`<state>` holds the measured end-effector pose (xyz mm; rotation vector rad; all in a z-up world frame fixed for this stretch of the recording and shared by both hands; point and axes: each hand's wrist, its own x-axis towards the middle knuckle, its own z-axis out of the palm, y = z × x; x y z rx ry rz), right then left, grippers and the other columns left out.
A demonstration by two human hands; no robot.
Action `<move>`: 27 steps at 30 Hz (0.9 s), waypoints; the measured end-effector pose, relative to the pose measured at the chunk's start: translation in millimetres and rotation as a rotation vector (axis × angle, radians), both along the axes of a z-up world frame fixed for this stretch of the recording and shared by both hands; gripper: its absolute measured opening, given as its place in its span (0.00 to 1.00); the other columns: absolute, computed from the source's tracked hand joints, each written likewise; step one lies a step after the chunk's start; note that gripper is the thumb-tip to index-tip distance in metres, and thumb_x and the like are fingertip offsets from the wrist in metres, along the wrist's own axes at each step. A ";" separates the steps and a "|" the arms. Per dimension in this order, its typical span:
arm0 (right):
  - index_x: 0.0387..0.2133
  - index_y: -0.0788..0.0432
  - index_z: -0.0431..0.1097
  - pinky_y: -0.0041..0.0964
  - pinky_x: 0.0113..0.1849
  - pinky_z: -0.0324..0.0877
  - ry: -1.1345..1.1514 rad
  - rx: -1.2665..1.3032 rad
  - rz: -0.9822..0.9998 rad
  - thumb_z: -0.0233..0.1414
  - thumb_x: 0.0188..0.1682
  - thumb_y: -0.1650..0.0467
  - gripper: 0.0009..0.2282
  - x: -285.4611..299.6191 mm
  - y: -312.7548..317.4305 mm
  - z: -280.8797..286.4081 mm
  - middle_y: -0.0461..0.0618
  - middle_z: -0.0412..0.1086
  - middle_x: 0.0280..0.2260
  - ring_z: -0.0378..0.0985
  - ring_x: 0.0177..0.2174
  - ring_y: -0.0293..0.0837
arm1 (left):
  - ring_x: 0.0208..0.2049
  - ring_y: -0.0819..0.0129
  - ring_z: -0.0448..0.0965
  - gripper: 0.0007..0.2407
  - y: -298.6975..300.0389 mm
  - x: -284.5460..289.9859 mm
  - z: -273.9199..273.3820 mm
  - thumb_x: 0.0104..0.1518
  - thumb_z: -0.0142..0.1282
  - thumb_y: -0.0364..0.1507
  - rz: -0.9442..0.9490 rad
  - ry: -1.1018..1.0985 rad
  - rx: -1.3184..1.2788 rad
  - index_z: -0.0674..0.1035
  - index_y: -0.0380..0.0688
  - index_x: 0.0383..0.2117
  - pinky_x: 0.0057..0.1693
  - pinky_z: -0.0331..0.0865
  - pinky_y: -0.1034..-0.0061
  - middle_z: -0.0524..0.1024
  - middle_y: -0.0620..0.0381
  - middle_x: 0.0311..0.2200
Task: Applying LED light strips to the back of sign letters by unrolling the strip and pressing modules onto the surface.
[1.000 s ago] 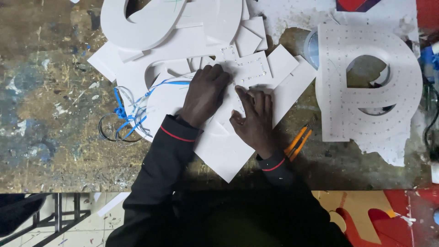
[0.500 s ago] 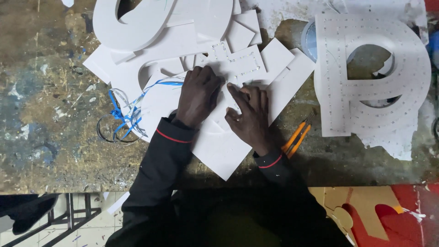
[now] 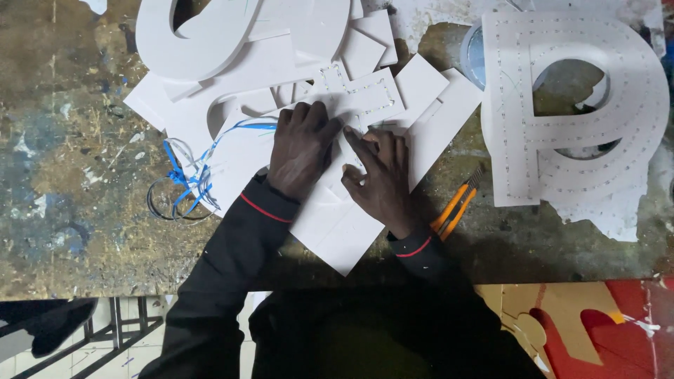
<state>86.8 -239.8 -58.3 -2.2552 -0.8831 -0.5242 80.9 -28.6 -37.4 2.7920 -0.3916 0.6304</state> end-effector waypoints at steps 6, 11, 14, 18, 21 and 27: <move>0.69 0.48 0.73 0.55 0.51 0.67 0.002 0.001 0.039 0.64 0.47 0.68 0.31 0.4 -2.8 1.7 0.51 0.66 0.49 0.68 0.44 0.54 | 0.54 0.53 0.78 0.08 6.9 -0.5 16.7 0.67 0.60 0.30 -0.023 0.186 0.097 0.88 0.58 0.47 0.58 0.71 0.53 0.74 0.58 0.43; 0.72 0.55 0.69 0.59 0.51 0.67 0.047 0.063 0.125 0.64 0.52 0.67 0.31 6.4 -6.7 17.6 0.58 0.65 0.50 0.69 0.45 0.61 | 0.61 0.47 0.76 0.16 16.7 -14.1 26.6 0.66 0.60 0.31 -0.051 0.282 0.082 0.86 0.57 0.59 0.62 0.72 0.48 0.74 0.55 0.49; 0.76 0.48 0.66 0.56 0.46 0.69 -0.055 -0.152 0.076 0.66 0.49 0.64 0.36 4.4 -6.0 27.7 0.54 0.64 0.47 0.70 0.44 0.58 | 0.63 0.46 0.75 0.18 16.1 -22.9 22.9 0.68 0.60 0.30 -0.035 0.272 0.070 0.83 0.57 0.65 0.65 0.69 0.45 0.74 0.53 0.51; 0.70 0.51 0.72 0.59 0.41 0.71 -0.030 -0.234 0.040 0.68 0.47 0.64 0.34 3.9 -0.1 42.6 0.55 0.65 0.46 0.72 0.45 0.61 | 0.65 0.46 0.75 0.23 19.9 -22.8 23.4 0.68 0.62 0.30 -0.013 0.366 0.149 0.76 0.56 0.70 0.65 0.72 0.49 0.73 0.52 0.56; 0.67 0.53 0.73 0.58 0.40 0.73 -0.055 -0.247 -0.013 0.69 0.48 0.60 0.32 5.3 7.4 38.4 0.53 0.65 0.45 0.74 0.44 0.60 | 0.68 0.44 0.73 0.30 22.6 -35.0 42.6 0.66 0.65 0.31 0.012 0.495 0.182 0.70 0.56 0.76 0.65 0.72 0.48 0.71 0.50 0.61; 0.68 0.53 0.73 0.54 0.38 0.75 -0.080 -0.147 0.008 0.68 0.46 0.64 0.32 18.9 8.6 24.5 0.52 0.64 0.43 0.75 0.42 0.59 | 0.67 0.42 0.75 0.31 44.8 -62.1 71.1 0.66 0.65 0.33 0.016 0.621 0.131 0.68 0.53 0.77 0.63 0.78 0.47 0.72 0.46 0.64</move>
